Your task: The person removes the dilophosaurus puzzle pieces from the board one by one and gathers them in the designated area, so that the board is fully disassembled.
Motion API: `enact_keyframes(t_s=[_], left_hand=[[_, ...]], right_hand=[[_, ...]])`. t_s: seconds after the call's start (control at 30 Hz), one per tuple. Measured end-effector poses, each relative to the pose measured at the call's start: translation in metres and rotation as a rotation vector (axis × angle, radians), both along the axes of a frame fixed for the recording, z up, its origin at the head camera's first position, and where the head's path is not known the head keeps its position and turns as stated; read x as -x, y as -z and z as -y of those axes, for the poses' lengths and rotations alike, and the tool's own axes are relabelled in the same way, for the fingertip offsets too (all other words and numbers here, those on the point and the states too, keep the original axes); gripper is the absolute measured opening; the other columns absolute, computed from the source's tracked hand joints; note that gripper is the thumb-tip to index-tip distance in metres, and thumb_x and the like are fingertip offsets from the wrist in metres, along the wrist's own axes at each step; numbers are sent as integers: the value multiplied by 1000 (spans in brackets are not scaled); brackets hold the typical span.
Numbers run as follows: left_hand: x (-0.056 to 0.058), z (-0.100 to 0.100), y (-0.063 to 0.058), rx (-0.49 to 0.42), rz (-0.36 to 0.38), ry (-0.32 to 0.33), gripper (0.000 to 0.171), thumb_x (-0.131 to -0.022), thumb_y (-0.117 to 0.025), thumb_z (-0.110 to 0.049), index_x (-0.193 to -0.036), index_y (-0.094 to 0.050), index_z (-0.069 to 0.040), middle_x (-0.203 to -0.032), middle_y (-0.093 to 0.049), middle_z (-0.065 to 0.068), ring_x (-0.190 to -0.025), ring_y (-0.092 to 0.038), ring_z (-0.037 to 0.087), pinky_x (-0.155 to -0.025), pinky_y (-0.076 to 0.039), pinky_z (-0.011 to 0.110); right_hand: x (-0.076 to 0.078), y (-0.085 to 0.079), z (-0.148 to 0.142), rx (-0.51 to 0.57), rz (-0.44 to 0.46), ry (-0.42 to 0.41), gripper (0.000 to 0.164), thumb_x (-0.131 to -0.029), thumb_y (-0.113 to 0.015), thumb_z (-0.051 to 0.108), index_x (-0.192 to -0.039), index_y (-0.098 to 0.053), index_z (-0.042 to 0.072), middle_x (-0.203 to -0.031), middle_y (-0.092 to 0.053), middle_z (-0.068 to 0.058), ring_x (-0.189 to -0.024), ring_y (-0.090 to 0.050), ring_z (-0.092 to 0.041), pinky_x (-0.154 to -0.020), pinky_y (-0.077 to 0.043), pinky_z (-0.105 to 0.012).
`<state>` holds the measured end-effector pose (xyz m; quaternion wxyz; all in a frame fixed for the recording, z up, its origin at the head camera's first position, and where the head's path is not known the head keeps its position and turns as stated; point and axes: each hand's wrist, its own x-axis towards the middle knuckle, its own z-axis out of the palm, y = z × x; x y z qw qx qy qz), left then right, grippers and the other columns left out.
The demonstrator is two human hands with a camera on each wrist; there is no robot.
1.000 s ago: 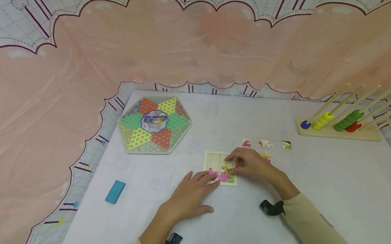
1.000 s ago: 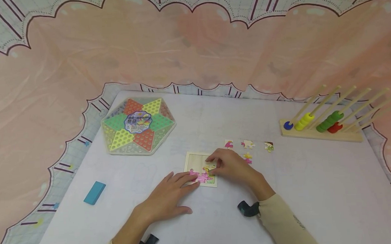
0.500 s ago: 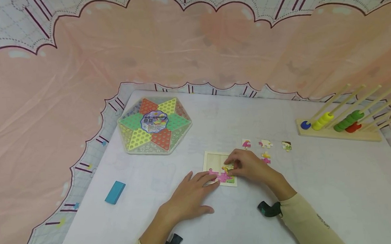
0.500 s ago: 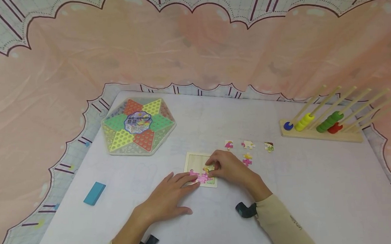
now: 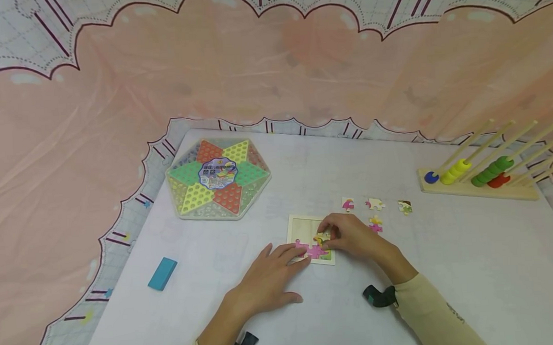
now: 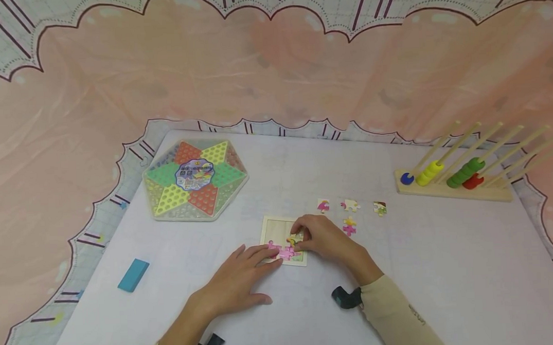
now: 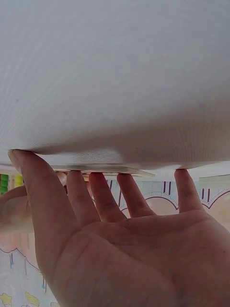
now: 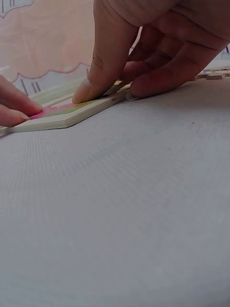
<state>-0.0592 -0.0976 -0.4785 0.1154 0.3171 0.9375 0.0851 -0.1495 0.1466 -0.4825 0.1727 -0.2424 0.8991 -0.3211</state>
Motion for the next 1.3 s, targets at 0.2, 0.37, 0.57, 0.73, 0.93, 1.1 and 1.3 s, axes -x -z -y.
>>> enact_keyframes(t_s=[0.2, 0.37, 0.57, 0.73, 0.93, 1.1, 1.3], left_hand=[[0, 0, 0, -8, 4, -1, 75, -83, -79, -54, -149, -54, -28, -160, -46, -7, -151, -39, 20, -121, -35, 59], [-1, 0, -1, -12, 7, -3, 75, -83, -79, -54, -149, -54, -28, -160, -46, -7, -150, -39, 20, -120, -36, 60], [-4, 1, -2, -14, 31, -9, 75, -83, -79, -53, -149, -54, -28, -160, -46, -7, -150, -40, 21, -120, -36, 60], [-5, 1, -1, -20, 25, -7, 74, -83, -80, -52, -148, -55, -28, -159, -47, -8, -150, -40, 20, -120, -37, 60], [-4, 1, -1, -16, 2, 0, 74, -83, -79, -53, -148, -55, -28, -158, -48, -7, -149, -41, 20, -119, -37, 59], [-3, 0, -1, -9, -5, 2, 73, -83, -79, -53, -147, -56, -28, -158, -48, -7, -149, -41, 20, -119, -38, 59], [-1, 0, -2, -9, -2, 0, 74, -82, -80, -52, -148, -55, -28, -158, -48, -7, -149, -41, 20, -119, -38, 60]], right_hand=[[-1, 1, -1, 15, 1, -9, 31, -81, -86, 18, -106, -69, 14, -82, -63, 7, -73, -53, -9, -65, -47, -18], [-2, 3, -1, 33, 4, -8, 31, -81, -86, 18, -106, -68, 15, -82, -63, 6, -73, -53, -9, -65, -47, -18], [-5, 3, -1, 45, 16, -17, 36, -82, -85, 18, -112, -65, 14, -87, -67, 6, -76, -54, -9, -68, -49, -17], [-8, 4, 0, 34, 13, -11, 32, -82, -85, 19, -109, -68, 16, -87, -66, 6, -76, -53, -9, -67, -48, -17], [-9, 3, -1, 16, -10, -2, 28, -83, -85, 20, -105, -68, 18, -88, -65, 7, -78, -53, -10, -69, -48, -18], [-9, 1, 0, 13, -29, -8, 26, -83, -85, 18, -102, -67, 19, -92, -68, 9, -84, -56, -9, -77, -52, -20], [-9, -1, 0, 16, -53, -3, 24, -83, -84, 18, -100, -67, 22, -92, -70, 11, -86, -63, -7, -78, -55, -20]])
